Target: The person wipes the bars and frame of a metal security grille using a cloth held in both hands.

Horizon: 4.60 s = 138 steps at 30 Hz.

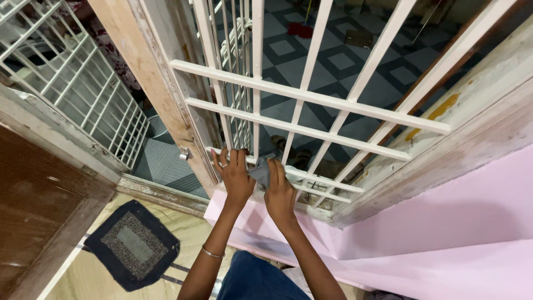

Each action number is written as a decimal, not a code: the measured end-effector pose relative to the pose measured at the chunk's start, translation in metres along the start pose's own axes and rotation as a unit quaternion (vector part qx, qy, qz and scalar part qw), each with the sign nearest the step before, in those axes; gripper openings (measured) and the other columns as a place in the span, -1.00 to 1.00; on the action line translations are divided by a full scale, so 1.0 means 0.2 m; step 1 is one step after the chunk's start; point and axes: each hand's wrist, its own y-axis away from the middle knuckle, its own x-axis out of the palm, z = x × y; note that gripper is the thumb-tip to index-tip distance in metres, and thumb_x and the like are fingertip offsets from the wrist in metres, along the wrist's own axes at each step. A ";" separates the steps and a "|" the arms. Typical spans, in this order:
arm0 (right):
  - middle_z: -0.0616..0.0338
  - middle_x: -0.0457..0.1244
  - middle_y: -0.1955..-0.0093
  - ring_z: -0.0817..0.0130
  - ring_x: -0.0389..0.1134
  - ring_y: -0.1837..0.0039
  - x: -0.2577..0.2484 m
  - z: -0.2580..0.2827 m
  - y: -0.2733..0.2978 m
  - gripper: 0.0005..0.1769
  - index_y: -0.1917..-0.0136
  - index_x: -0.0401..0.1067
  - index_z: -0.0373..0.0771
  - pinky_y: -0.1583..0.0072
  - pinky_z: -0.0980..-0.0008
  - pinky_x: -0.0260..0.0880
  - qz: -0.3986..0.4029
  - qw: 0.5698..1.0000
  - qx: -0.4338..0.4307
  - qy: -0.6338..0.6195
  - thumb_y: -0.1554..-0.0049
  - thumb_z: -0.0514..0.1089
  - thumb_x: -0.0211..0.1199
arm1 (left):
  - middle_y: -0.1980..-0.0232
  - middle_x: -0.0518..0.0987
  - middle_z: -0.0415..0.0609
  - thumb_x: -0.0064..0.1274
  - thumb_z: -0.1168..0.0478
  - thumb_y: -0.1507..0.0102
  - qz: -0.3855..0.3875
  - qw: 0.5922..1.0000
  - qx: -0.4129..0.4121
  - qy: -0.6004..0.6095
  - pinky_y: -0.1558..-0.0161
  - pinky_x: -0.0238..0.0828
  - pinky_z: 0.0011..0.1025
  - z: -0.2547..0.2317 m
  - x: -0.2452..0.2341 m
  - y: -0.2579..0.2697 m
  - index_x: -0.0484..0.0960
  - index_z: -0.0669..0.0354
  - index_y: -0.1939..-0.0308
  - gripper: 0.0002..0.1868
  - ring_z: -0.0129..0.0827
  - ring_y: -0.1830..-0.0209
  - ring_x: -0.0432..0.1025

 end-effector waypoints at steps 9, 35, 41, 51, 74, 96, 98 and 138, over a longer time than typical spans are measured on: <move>-0.17 0.29 -0.07 -0.14 0.43 0.17 0.06 0.02 -0.18 -0.66 -0.07 0.30 -0.37 0.19 0.02 0.45 0.166 0.977 0.090 0.098 -0.02 -0.36 0.26 | -0.03 0.42 0.14 0.13 0.32 -0.01 0.085 0.986 -0.010 -0.141 -0.50 -0.19 0.15 -0.08 -0.04 -0.01 0.49 0.32 0.04 -0.58 0.18 -0.34 0.23; 0.18 0.17 -0.60 0.19 0.50 -0.11 0.23 -0.02 0.44 -0.10 -0.50 0.29 -0.05 0.16 0.24 0.42 0.138 0.971 0.192 -0.037 0.04 -0.64 0.04 | 0.07 0.40 0.06 0.06 0.21 -0.21 0.047 0.995 0.076 -0.044 -0.41 -0.15 0.21 0.14 0.01 -0.03 0.50 0.19 0.07 -0.76 0.08 -0.20 0.28; -0.01 0.39 -0.27 0.17 0.48 -0.12 0.27 -0.17 0.86 -0.25 -0.30 0.48 -0.18 0.01 0.38 0.47 -0.038 0.969 0.207 -0.127 0.14 -0.56 0.08 | 0.06 0.40 0.05 0.03 0.21 -0.20 0.051 0.994 0.101 -0.002 -0.37 -0.18 0.23 0.22 0.03 -0.02 0.52 0.19 0.08 -0.77 0.06 -0.16 0.27; -0.09 0.24 -0.33 0.09 0.29 -0.34 -0.30 0.09 0.50 -0.37 -0.39 0.31 -0.38 -0.31 0.24 0.31 -0.247 0.927 0.283 -0.017 -0.03 -0.46 0.05 | -0.09 0.42 0.03 0.06 0.19 -0.23 0.020 0.991 0.113 0.073 -0.46 -0.37 0.26 0.31 0.14 0.05 0.55 0.19 -0.03 -0.70 0.09 -0.33 0.18; -0.19 0.13 -0.32 -0.16 0.22 -0.34 0.12 -0.07 0.15 -0.28 -0.31 0.34 -0.18 -0.18 0.03 0.41 -0.115 0.981 0.157 -0.013 0.11 -0.41 0.45 | -0.08 0.46 -0.09 0.14 0.22 -0.18 -0.043 0.987 0.150 0.047 -0.46 -0.38 0.14 0.52 0.43 0.16 0.62 -0.02 -0.01 -0.70 -0.07 -0.29 0.16; 0.00 0.33 -0.27 0.02 0.38 -0.31 -0.33 -0.42 0.26 -0.65 -0.16 0.49 -0.35 -0.30 0.17 0.43 -0.321 0.927 0.178 0.082 -0.10 -0.45 0.16 | -0.07 0.53 -0.26 0.13 0.21 -0.25 -0.083 0.968 0.235 -0.034 -0.38 -0.16 -0.09 0.61 0.36 0.09 0.69 -0.16 -0.06 -0.70 -0.31 -0.22 0.28; 0.00 0.36 -0.23 0.02 0.37 -0.29 -0.23 -0.42 0.27 -0.68 -0.16 0.49 -0.38 -0.35 0.11 0.42 -0.363 0.920 0.105 0.100 -0.12 -0.39 0.19 | -0.07 0.53 -0.26 0.11 0.21 -0.25 -0.063 0.971 0.230 -0.027 -0.37 -0.15 -0.08 0.60 0.33 0.10 0.68 -0.16 -0.09 -0.67 -0.30 -0.24 0.29; 0.02 0.06 -0.66 0.08 -0.38 -0.77 0.17 0.53 -0.66 -0.34 -0.60 0.24 -0.19 -0.49 -0.18 -1.03 -0.080 0.984 -0.065 0.147 -0.28 0.00 0.10 | 0.03 0.61 -0.02 0.12 0.24 -0.31 -0.181 0.938 0.296 0.007 0.16 0.36 -0.30 0.77 0.42 -0.03 0.60 0.19 0.05 -0.84 -0.33 0.12 0.54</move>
